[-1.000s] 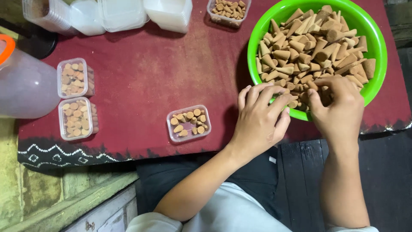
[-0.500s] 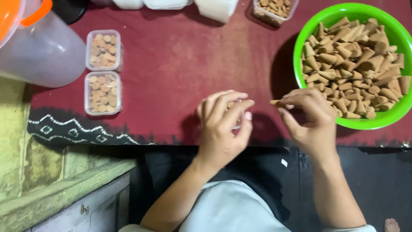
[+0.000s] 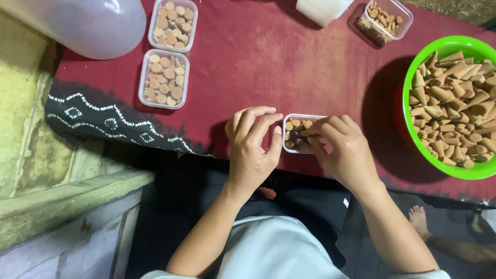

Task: Packing incense cones from a large green bowl into small clear plastic containers on a workshop table.

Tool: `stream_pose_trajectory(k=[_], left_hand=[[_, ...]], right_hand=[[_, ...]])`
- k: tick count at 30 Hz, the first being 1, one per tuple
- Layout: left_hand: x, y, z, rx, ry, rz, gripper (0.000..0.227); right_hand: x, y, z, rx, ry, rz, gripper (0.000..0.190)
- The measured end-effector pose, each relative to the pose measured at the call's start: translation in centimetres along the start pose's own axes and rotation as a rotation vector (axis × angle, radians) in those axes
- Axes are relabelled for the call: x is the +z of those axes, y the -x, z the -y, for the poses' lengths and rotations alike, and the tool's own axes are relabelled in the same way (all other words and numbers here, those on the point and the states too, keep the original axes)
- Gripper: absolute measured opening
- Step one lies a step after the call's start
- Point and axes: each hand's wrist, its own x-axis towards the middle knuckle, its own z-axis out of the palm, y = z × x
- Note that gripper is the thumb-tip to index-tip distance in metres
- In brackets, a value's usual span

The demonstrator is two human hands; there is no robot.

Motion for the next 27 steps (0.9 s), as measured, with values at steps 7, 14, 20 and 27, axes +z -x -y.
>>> stream_pose_trajectory(k=[7,14,20,27], left_hand=[[0.0,0.1,0.3,0.008,0.023,-0.009,0.017],[0.0,0.1,0.5,0.006,0.021,-0.01,0.016],[0.1,-0.1,0.6,0.011,0.016,-0.009,0.017],[0.1,-0.2,0.7,0.011,0.013,-0.003,0.017]], right_hand=[[1.6,-0.2,-0.3,-0.045,0.111,0.032,0.019],[2.2,-0.1,-0.6,-0.028,0.162,0.073,0.019],[2.5,-0.1,-0.8,-0.015,0.177,0.074,0.017],[2.7,-0.2,-0.9,0.012,0.158,0.068,0.017]])
